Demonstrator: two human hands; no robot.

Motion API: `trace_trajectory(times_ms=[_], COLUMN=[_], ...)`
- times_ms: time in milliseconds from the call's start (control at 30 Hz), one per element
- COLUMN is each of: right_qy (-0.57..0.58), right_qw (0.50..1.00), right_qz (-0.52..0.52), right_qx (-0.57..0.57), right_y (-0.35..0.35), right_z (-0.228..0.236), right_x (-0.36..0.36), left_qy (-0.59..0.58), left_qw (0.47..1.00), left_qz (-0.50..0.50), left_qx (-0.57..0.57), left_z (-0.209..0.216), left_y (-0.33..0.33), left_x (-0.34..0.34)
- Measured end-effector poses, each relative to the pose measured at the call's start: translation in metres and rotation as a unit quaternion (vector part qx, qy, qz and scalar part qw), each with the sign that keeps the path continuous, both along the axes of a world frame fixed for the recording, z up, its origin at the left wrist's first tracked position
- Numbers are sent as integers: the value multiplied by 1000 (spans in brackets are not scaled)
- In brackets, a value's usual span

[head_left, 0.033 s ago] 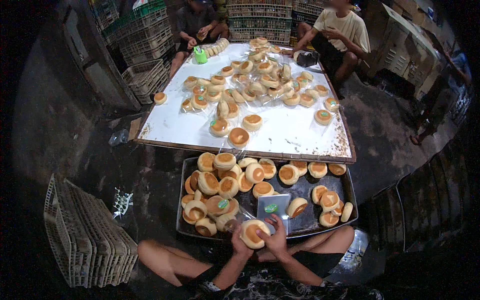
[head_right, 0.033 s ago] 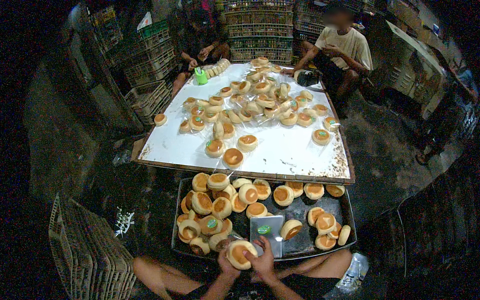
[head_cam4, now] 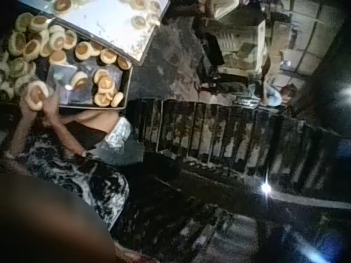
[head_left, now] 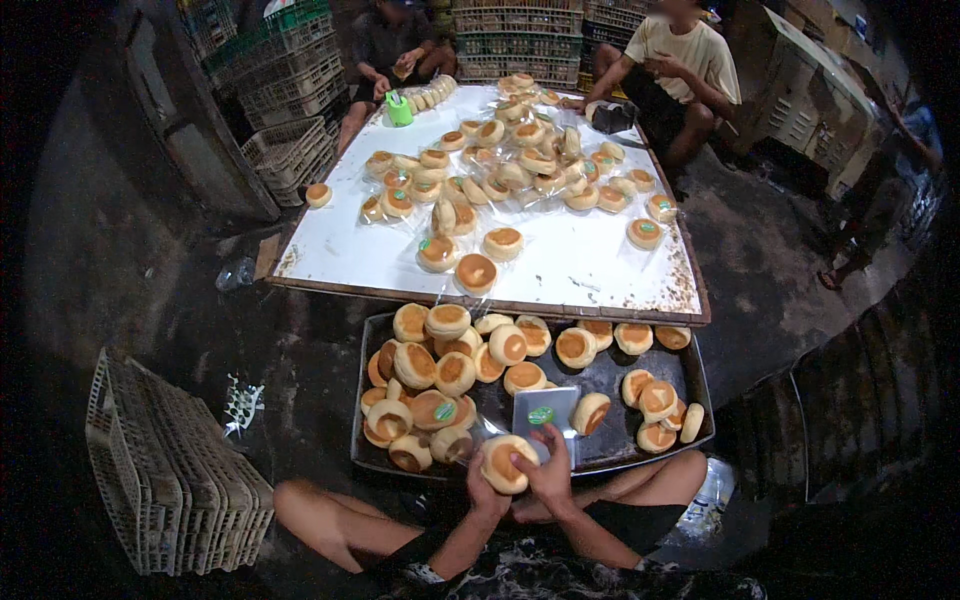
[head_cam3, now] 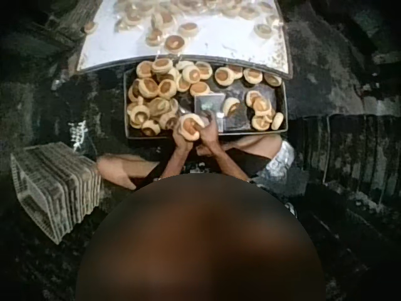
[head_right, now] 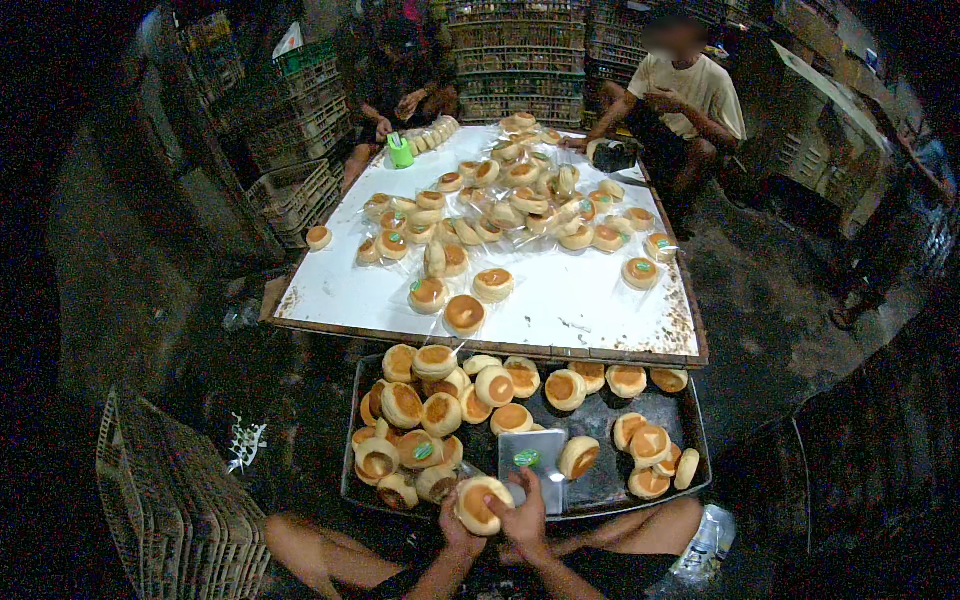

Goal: The person sits on the floor and packages small round buns into clear plastic bags. They pick up a bun, place it in a bag, and seal it before setting it aside on a nearby table. The process is repeated continuously with other workers visible in the background.

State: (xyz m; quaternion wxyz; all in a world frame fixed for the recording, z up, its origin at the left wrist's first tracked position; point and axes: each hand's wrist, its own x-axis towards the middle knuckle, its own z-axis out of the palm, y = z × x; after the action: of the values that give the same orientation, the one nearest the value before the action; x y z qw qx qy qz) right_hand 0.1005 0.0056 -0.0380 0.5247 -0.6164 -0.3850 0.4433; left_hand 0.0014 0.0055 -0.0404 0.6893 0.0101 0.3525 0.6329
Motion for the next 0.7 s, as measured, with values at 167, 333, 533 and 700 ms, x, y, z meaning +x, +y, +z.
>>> trace_trajectory(times_ms=[167,333,533,700], right_qy=[-37,-44,-90,-39], right_qw=[996,998,988,999], right_qz=[77,37,122,-2], right_qx=[-11,12,-12,7], right_y=[-3,2,-12,12], right_z=[15,11,21,35], right_x=[1,-15,-6,-38], left_qy=[-91,-35,-65,72], left_qw=[989,996,993,991], left_qz=[-113,-67,-92,-107], left_qx=[42,53,45,37], left_z=[-6,3,18,27], left_y=[1,-4,-2,-22], left_x=[-18,-12,-25,-3])
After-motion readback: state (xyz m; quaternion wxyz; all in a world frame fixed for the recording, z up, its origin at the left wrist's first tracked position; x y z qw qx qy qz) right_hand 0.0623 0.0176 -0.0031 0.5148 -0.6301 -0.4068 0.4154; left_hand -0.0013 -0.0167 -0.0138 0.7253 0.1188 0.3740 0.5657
